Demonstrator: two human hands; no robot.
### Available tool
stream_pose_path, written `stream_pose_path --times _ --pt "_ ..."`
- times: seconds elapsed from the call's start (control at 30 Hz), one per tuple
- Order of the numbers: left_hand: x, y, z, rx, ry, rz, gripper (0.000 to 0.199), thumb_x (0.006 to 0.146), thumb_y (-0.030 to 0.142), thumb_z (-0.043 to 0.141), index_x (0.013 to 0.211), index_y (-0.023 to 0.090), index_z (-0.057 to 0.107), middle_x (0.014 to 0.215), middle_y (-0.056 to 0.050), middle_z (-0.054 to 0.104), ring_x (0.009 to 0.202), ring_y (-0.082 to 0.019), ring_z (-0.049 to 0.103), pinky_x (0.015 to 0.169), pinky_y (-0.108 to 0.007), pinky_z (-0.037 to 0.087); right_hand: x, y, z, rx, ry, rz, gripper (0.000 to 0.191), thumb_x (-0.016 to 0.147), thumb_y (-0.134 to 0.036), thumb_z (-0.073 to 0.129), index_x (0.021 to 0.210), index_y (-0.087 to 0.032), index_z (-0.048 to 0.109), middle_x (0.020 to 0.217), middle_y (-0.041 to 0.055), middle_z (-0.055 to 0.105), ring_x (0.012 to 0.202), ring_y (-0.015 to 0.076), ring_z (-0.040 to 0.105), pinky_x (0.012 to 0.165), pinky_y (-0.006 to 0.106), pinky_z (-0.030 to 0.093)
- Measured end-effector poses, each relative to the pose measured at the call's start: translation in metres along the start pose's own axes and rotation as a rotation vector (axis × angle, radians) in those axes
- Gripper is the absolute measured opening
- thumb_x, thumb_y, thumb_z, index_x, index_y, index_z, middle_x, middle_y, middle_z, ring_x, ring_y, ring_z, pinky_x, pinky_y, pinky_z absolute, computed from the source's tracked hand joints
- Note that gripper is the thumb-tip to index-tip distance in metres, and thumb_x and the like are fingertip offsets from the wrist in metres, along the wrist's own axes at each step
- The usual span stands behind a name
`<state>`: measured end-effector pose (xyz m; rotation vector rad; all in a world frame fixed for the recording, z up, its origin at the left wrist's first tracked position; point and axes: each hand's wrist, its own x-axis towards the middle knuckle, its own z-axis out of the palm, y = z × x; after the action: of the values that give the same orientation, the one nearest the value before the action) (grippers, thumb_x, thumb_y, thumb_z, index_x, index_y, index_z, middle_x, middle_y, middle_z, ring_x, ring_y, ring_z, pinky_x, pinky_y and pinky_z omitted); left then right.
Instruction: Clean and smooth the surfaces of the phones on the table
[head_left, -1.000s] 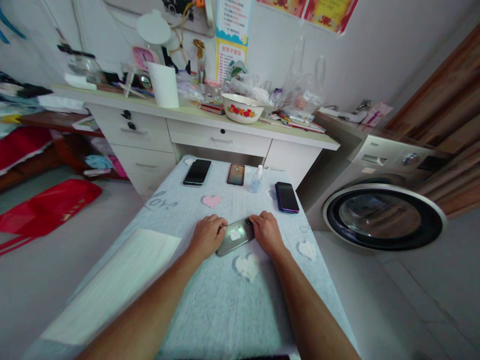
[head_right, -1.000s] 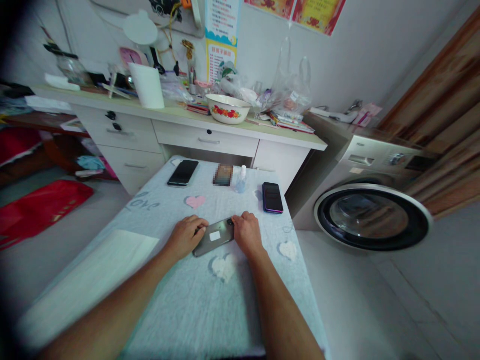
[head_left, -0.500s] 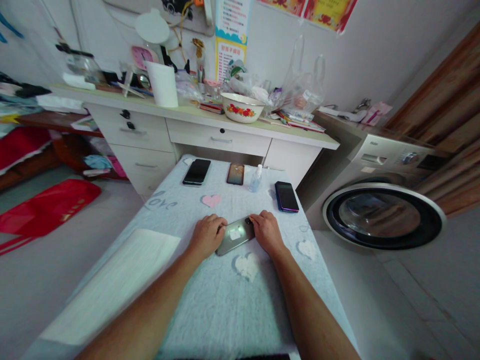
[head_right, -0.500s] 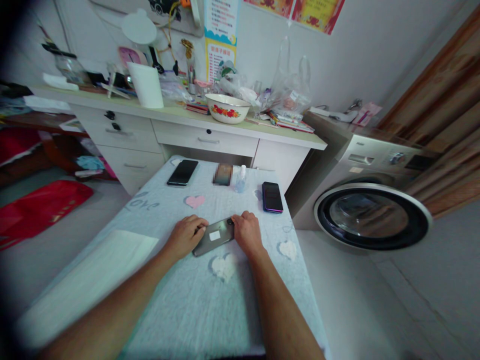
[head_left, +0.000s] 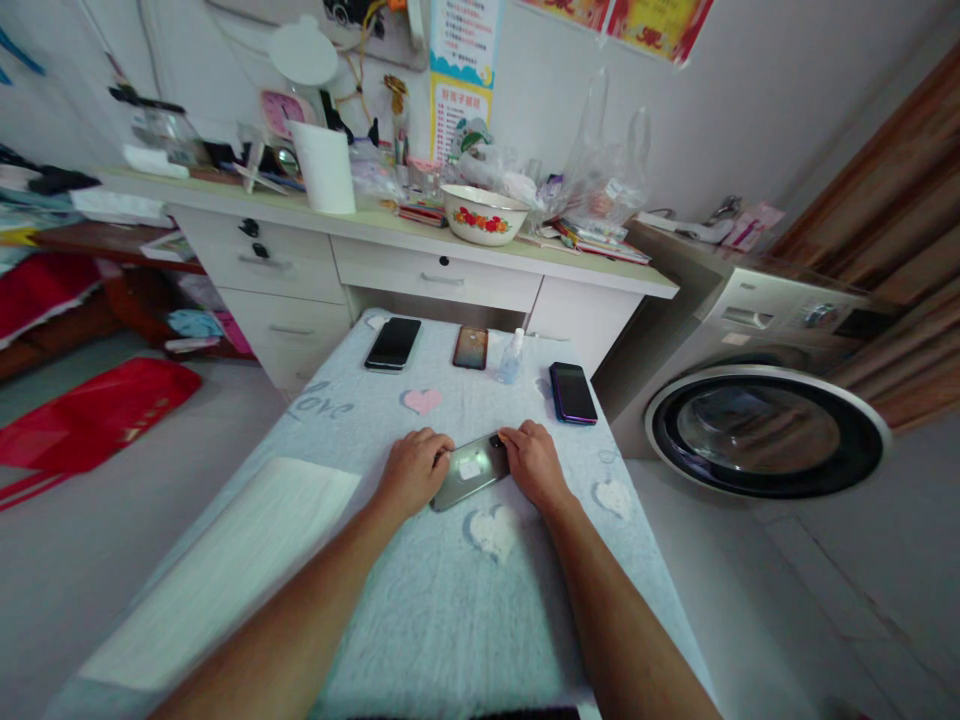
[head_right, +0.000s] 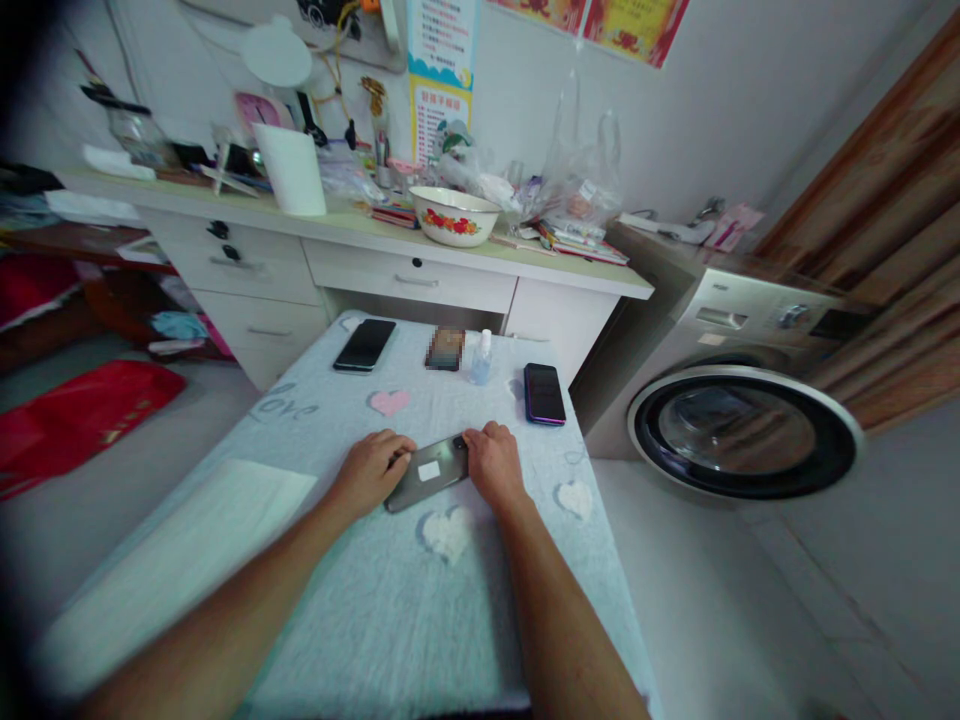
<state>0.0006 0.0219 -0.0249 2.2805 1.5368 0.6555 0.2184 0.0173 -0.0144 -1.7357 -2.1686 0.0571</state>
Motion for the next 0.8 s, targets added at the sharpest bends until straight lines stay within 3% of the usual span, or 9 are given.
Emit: stream_pose_path --times 0.8 --pt "0.0007 -0.0025 0.0022 -0.003 0.013 0.006 0.02 0.084 0.019 0.048 0.092 0.02 0.066 0.09 -0.005 0.064 0.088 -0.019 0.058 0.081 -0.032 0.042 -0.0015 0.001 0.002 0.031 0.024 0.013 0.028 0.097 -0.026 0.044 0.107 -0.024 0.07 0.086 0.0055 0.058 0.085 0.0169 0.051 0.078 0.026 0.033"
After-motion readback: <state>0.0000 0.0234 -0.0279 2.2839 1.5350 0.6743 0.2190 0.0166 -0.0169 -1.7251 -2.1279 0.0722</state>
